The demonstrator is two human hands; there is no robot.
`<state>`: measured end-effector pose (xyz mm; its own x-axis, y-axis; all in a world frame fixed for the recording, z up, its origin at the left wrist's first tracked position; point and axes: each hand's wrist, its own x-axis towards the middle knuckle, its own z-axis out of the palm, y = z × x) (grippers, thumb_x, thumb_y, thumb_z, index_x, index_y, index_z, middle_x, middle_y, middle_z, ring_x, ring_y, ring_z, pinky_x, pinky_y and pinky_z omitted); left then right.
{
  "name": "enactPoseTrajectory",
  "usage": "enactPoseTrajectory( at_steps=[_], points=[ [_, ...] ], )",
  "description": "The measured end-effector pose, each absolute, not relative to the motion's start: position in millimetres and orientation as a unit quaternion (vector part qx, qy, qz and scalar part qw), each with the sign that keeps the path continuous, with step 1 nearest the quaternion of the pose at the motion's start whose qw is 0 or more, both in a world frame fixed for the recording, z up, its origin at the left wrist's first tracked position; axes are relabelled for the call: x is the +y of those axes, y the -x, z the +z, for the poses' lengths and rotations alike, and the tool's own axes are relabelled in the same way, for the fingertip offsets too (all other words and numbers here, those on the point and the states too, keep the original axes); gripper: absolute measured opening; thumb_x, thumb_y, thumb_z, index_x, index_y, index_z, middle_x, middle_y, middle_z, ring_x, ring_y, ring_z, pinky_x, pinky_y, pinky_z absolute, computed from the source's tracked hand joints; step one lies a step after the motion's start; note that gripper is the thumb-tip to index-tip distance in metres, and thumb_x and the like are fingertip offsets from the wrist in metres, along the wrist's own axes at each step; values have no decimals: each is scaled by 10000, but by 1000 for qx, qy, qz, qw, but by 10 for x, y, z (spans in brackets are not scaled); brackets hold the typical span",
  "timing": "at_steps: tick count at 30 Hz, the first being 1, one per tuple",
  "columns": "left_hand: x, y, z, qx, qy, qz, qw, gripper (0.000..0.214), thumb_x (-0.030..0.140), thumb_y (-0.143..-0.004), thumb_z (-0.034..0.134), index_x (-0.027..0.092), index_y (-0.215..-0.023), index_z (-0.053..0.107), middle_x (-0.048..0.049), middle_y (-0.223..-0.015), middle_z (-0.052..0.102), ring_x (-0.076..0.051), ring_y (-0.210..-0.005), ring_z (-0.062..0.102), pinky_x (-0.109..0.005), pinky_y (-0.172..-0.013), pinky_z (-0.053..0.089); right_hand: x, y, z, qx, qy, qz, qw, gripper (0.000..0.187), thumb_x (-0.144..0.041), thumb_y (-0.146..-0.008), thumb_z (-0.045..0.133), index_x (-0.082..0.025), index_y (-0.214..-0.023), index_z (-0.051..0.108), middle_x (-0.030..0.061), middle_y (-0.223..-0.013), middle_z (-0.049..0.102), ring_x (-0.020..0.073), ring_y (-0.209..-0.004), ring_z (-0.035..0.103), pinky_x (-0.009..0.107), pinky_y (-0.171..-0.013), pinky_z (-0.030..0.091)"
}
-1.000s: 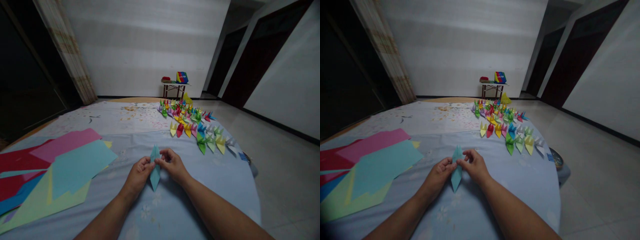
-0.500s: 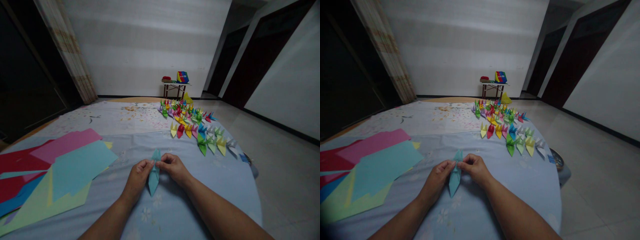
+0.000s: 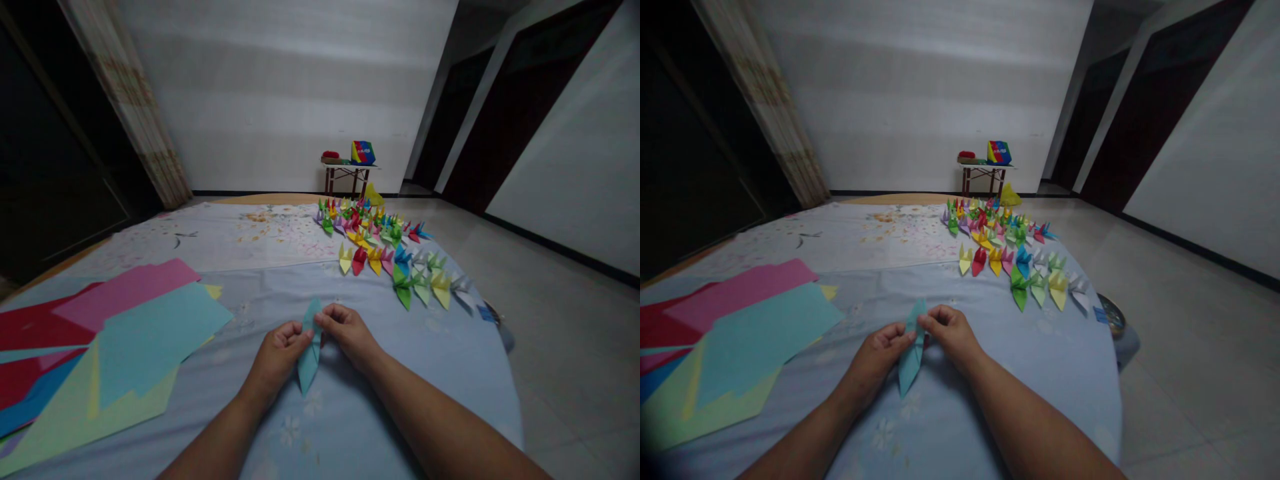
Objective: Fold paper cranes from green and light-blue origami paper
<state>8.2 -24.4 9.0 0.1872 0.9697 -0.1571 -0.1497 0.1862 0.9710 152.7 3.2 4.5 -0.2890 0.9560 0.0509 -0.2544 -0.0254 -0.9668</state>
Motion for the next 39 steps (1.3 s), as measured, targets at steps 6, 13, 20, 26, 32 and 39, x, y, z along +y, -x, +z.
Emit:
enactPoseTrajectory(
  at_steps=[6, 13, 20, 26, 32, 39],
  points=[
    [-246, -74, 115, 465, -451, 431, 628, 283, 393, -646, 688, 132, -724, 613, -17, -615, 655, -128, -549, 565, -211, -538, 401, 32, -1500, 36, -497, 354, 619, 494, 367, -492, -633, 664, -159, -628, 509, -33, -498, 551, 100, -434, 509, 231, -465, 426],
    [-237, -71, 110, 469, -453, 432, 623, 282, 395, -639, 691, 131, -715, 626, -17, -598, 659, -111, -501, 545, -198, -498, 378, 41, -1496, 29, -505, 362, 609, 493, 356, -485, -651, 652, -162, -623, 505, -33, -496, 544, 95, -435, 503, 223, -460, 422],
    [-264, -92, 158, 477, -452, 430, 619, 306, 420, -610, 701, 129, -678, 633, -18, -574, 650, -123, -509, 554, -209, -504, 387, 28, -1492, 66, -520, 336, 637, 459, 330, -437, -609, 701, -151, -685, 553, -35, -549, 557, 79, -440, 483, 206, -445, 405],
    [-275, -89, 152, 468, -477, 420, 614, 267, 388, -634, 691, 131, -678, 634, -27, -603, 657, -134, -543, 567, -215, -536, 403, 22, -1492, 57, -517, 339, 647, 445, 312, -424, -639, 684, -146, -640, 544, -40, -516, 529, 67, -420, 455, 193, -426, 389],
    [-284, -100, 191, 459, -489, 430, 605, 302, 433, -678, 637, 134, -707, 662, -13, -592, 634, -122, -536, 526, -209, -535, 394, 24, -1482, 52, -506, 338, 651, 454, 336, -451, -613, 692, -152, -635, 541, -54, -498, 492, 61, -413, 426, 190, -418, 372],
    [-284, -116, 156, 482, -488, 433, 585, 280, 420, -644, 670, 142, -633, 635, 34, -519, 556, -81, -468, 437, -186, -464, 323, -11, -1485, 115, -500, 354, 639, 465, 287, -397, -624, 689, -145, -608, 552, -54, -494, 493, 59, -430, 410, 192, -442, 334]
  ],
)
